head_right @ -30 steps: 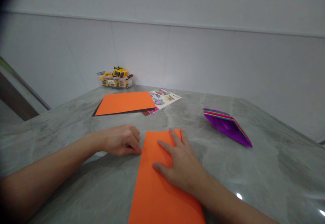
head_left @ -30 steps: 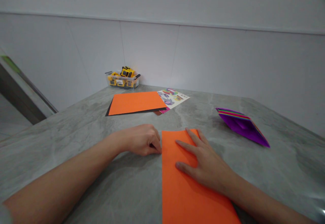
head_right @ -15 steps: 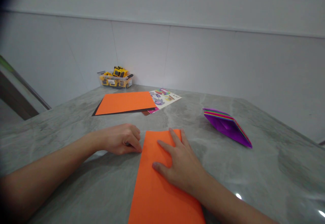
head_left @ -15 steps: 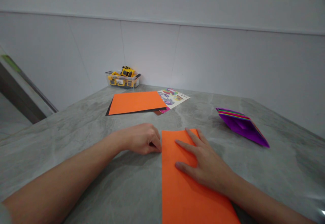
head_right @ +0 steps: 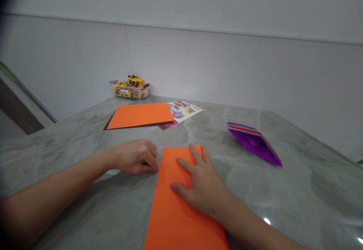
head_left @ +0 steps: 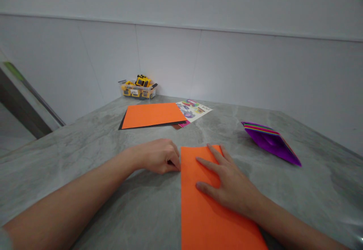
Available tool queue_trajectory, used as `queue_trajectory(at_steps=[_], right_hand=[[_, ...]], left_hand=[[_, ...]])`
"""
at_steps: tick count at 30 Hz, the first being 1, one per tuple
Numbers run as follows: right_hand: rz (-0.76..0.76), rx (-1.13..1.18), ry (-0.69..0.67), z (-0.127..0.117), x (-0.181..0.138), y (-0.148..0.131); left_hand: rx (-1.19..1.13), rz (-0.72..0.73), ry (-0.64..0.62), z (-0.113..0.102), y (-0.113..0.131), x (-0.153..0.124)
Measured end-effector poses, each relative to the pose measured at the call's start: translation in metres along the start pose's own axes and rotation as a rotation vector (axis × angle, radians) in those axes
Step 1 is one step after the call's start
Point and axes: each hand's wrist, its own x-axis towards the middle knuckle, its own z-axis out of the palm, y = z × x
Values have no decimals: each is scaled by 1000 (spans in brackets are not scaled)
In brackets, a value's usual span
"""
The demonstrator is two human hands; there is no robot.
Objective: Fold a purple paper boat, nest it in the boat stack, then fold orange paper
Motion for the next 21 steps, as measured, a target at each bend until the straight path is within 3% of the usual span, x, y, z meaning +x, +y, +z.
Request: queue_trajectory(at_steps=[21], right_hand=[[-14,-16,1,-1,-2,0]], left_hand=[[1,-26,-26,1,-1,-1]])
